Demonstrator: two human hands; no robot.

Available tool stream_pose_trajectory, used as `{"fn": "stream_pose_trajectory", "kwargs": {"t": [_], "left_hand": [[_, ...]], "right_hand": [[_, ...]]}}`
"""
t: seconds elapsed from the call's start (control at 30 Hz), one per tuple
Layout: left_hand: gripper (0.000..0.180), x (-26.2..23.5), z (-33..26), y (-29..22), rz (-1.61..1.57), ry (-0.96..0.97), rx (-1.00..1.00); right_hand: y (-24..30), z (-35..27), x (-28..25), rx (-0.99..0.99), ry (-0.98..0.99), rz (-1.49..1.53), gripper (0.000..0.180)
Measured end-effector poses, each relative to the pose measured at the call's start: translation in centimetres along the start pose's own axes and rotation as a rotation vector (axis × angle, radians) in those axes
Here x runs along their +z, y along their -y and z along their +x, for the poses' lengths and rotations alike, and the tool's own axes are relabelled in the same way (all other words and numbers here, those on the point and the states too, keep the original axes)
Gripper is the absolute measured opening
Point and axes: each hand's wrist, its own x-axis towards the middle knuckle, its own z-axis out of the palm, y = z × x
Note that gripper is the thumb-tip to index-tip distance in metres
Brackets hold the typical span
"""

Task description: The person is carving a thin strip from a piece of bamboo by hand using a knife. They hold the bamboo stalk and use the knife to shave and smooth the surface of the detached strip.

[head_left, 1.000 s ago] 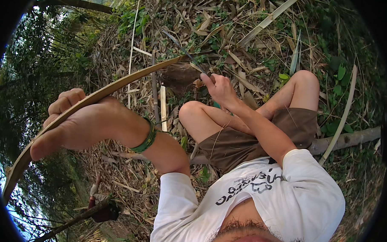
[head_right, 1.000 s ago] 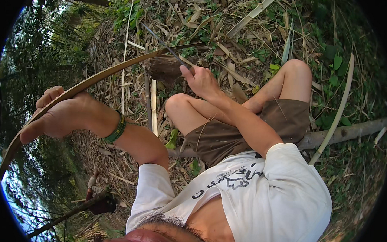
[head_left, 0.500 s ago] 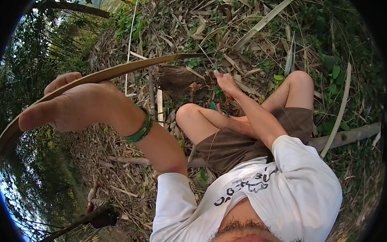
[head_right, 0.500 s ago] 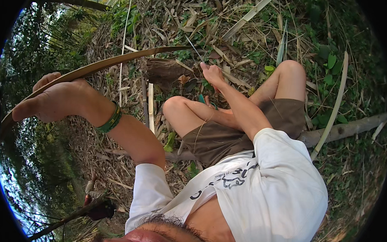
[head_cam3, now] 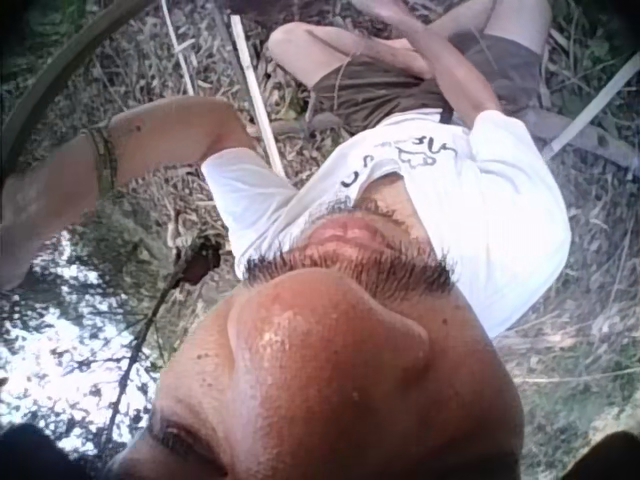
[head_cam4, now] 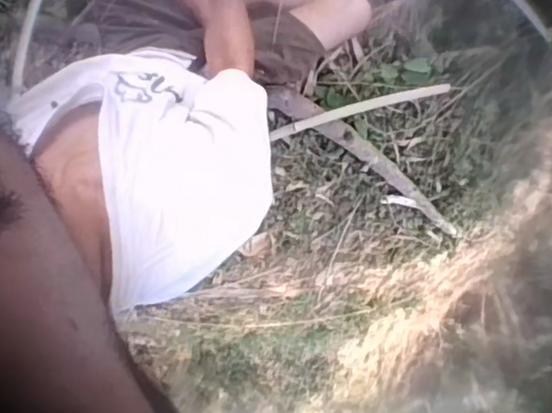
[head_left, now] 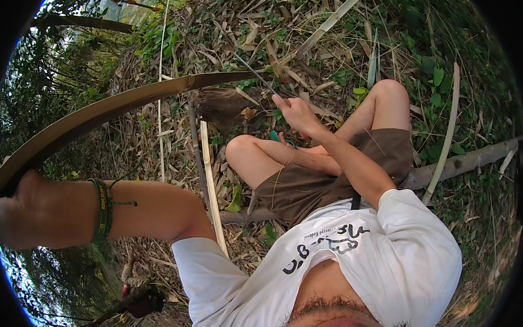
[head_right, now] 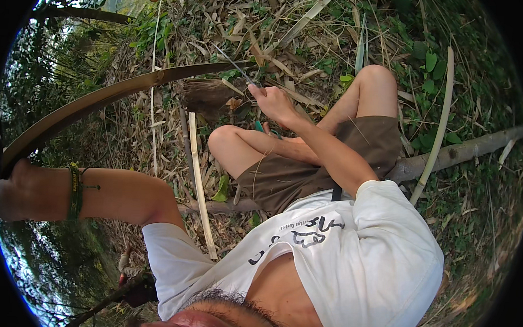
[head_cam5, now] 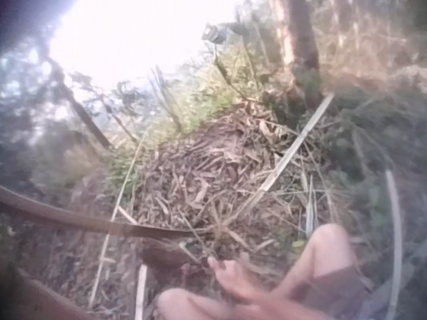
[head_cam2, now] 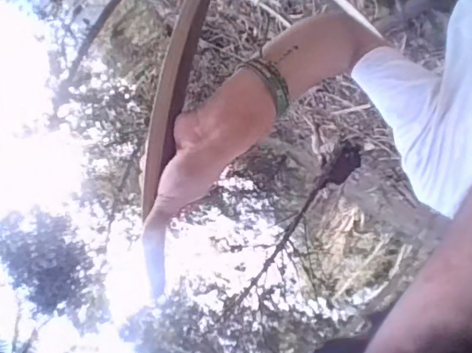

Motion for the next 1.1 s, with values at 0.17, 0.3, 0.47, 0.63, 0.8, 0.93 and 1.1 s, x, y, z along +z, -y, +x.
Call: {"fn": "stream_pose_trajectory", "kwargs": {"t": [0.17,0.3,0.47,0.63,0.8,0.93,1.1], "left_hand": [[0.051,-0.3,0.0,-0.6,-0.001,-0.036,-0.033],[0.046,-0.5,0.9,-1.6,0.011,-0.093,-0.043],[0.044,2.4,-0.6,-3.4,0.014,-0.061,-0.133],[0.04,-2.8,11.0,5.4,-0.215,-0.053,-0.08],[0.038,0.6,5.3,0.7,-0.109,-0.054,-0.085],[0.04,2.1,2.9,0.0,-0.085,-0.042,-0.085],[0.038,-1.7,4.5,0.6,-0.055,-0.14,-0.005]], "right_hand": [[5.1,-2.4,2.2,-0.304,-0.012,0.154,0.068],[0.2,2.0,5.7,-0.41,-0.135,0.049,0.069],[-14.5,10.5,0.7,0.43,-0.108,-0.143,0.069],[-2.5,6.2,4.4,0.048,0.041,0.039,0.07],[-7.7,9.2,5.9,-0.157,-0.074,0.032,0.072],[-13.0,13.2,2.3,0.319,-0.146,0.012,0.074],[-6.3,8.8,6.0,-0.004,0.092,0.04,0.07]]}}
